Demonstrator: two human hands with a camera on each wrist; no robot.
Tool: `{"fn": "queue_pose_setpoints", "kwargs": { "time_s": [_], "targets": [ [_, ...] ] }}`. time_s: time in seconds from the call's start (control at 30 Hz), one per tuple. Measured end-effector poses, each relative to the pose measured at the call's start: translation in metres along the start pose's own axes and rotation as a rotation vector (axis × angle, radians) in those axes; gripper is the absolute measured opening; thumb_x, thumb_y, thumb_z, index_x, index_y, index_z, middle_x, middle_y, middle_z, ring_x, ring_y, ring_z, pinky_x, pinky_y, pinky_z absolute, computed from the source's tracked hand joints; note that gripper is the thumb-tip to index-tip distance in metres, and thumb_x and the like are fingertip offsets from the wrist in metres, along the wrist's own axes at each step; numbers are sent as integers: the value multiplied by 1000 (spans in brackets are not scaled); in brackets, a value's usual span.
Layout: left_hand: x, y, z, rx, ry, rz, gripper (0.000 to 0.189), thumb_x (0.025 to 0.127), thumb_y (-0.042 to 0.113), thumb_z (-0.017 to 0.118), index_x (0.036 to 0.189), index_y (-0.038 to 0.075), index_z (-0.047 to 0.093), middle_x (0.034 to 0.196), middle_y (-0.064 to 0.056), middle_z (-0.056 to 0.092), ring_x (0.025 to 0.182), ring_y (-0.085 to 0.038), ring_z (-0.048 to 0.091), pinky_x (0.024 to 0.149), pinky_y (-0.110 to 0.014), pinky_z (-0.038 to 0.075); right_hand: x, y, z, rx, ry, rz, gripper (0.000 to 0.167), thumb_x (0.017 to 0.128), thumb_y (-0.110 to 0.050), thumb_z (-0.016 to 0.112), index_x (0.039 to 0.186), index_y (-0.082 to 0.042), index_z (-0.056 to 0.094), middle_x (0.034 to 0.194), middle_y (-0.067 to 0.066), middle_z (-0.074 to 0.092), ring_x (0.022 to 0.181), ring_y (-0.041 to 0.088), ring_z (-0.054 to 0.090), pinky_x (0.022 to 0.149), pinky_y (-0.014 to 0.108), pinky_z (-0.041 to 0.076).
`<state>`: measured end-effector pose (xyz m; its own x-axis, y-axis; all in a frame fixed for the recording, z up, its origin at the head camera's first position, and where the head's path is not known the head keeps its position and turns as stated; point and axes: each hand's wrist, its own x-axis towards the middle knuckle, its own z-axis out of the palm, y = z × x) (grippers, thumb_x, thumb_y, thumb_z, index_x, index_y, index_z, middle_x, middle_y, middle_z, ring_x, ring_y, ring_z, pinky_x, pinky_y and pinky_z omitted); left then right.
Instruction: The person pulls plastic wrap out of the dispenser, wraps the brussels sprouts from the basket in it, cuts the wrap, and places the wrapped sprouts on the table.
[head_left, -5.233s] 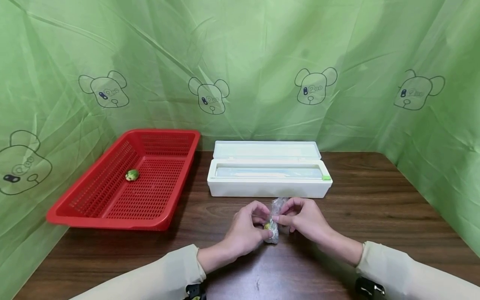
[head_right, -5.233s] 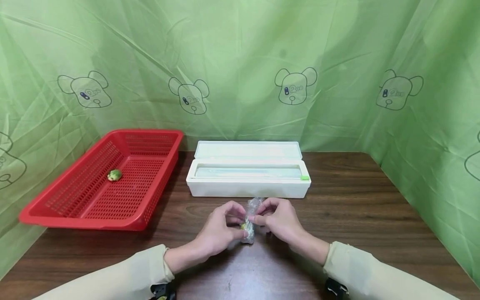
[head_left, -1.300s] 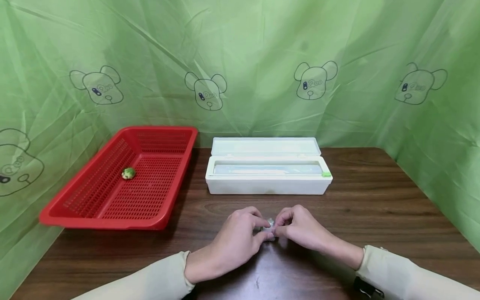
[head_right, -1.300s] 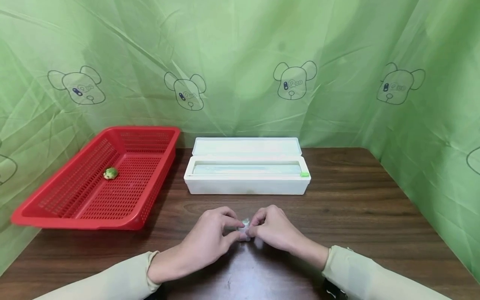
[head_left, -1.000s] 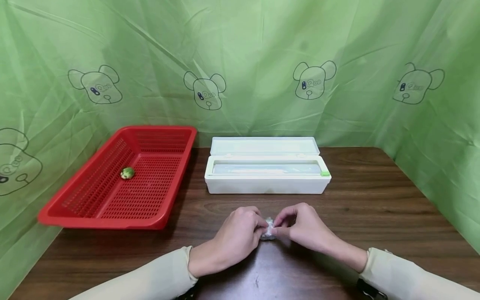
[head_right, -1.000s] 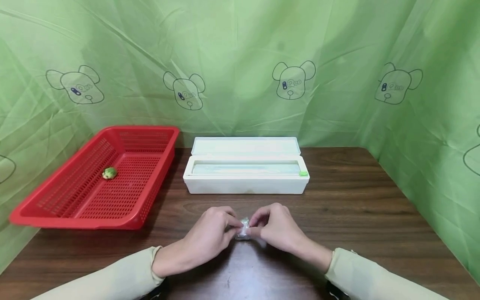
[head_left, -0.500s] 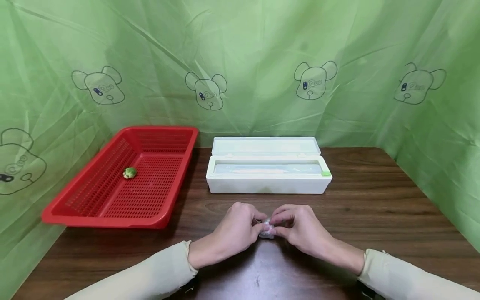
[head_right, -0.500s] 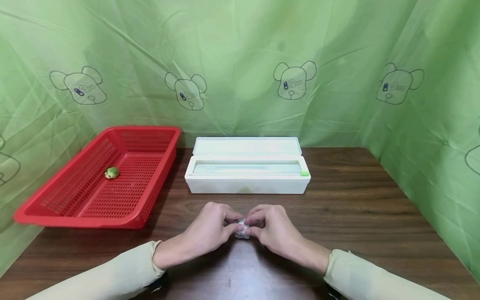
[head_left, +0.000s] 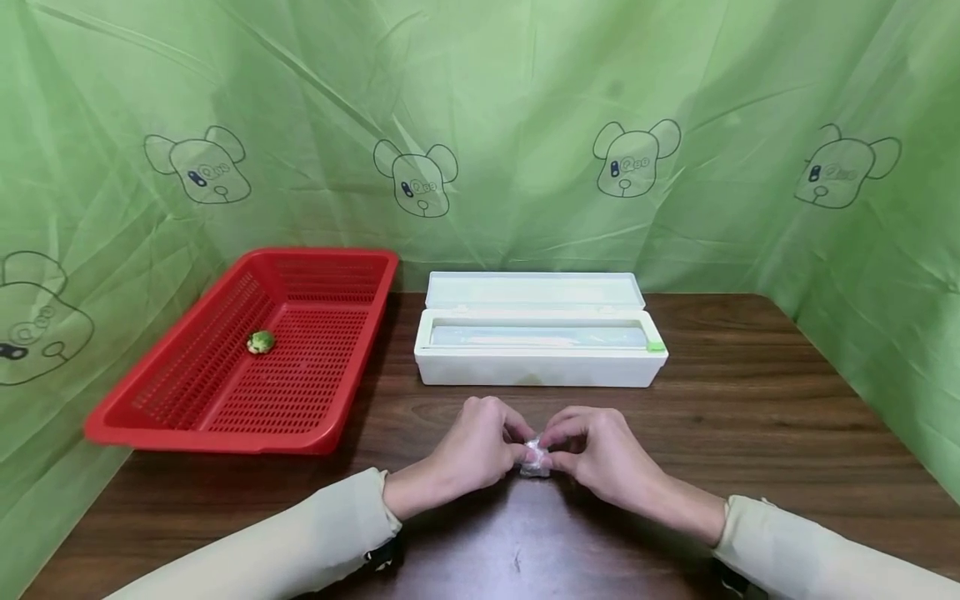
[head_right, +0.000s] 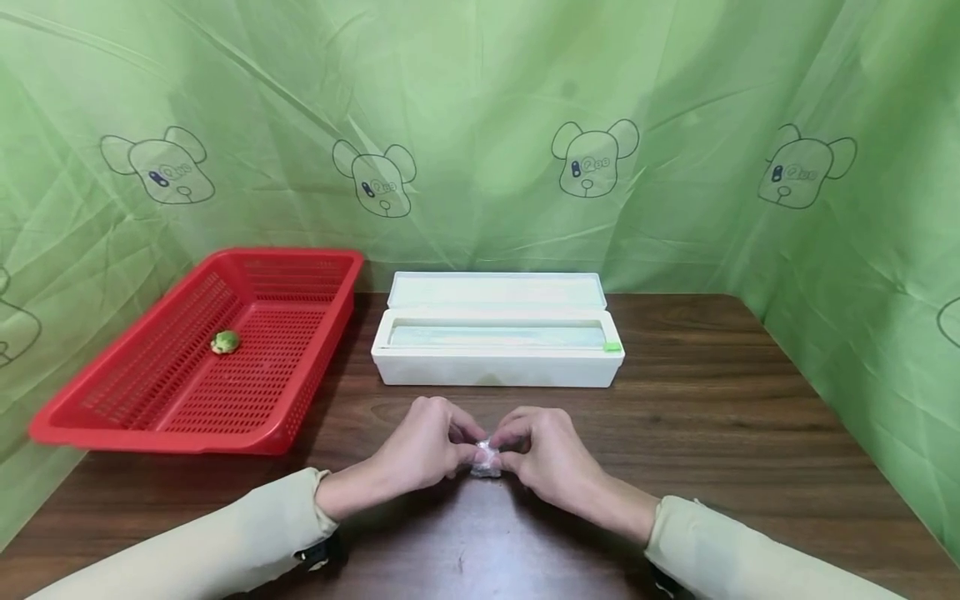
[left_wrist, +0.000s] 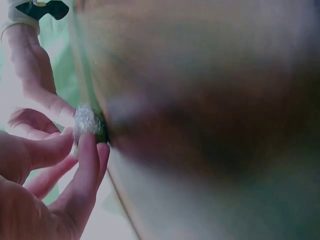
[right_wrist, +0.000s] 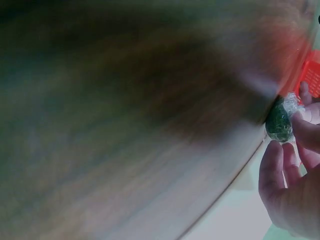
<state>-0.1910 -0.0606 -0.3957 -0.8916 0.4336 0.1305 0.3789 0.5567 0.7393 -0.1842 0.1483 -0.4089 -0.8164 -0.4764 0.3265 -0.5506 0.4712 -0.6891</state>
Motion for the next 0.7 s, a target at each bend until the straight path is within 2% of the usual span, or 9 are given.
{"fn": "queue_pose_setpoints", "kwargs": {
  "time_s": [0.17, 0.3, 0.43, 0.57, 0.7],
  "targets": [
    [-1, 3, 0, -126, 5, -101, 16, 80, 3, 92, 94, 4, 83, 69, 6, 70, 51, -10, 64, 49, -27, 54, -1, 0, -5, 92, -11, 125, 13, 81, -11, 92, 90, -17, 84, 94, -7, 75, 77, 11, 69, 70, 30, 58],
    [-2, 2, -1, -260, -17, -196, 16, 80, -1, 90, 94, 3, 82, 75, 1, 74, 49, -23, 68, 46, -33, 57, -3, 0, -4, 171, -11, 175, 14, 81, -9, 92, 92, -11, 83, 94, 0, 75, 67, 14, 66, 60, 29, 57],
    [-1, 0, 0, -316, -26, -227, 17, 79, -4, 90, 92, 4, 82, 79, 0, 75, 52, -25, 70, 48, -35, 58, -3, 2, -4, 209, -23, 215, 16, 80, -4, 91, 94, -7, 82, 90, 2, 75, 60, 14, 63, 49, 29, 54],
    [2, -2, 0, -323, -32, -236, 20, 78, -5, 91, 93, 3, 82, 75, -1, 72, 51, -24, 70, 48, -35, 58, -1, 3, -5, 202, -42, 255, 18, 79, -1, 90, 93, -6, 81, 77, 1, 72, 56, 12, 61, 47, 29, 52],
    [3, -4, -2, -344, -60, -264, 25, 78, -5, 90, 100, -2, 80, 74, -5, 71, 51, -23, 70, 48, -36, 58, 1, 3, -8, 208, -77, 313, 17, 79, -3, 90, 92, -6, 80, 69, 3, 69, 57, 13, 61, 50, 29, 53]
  ]
}}
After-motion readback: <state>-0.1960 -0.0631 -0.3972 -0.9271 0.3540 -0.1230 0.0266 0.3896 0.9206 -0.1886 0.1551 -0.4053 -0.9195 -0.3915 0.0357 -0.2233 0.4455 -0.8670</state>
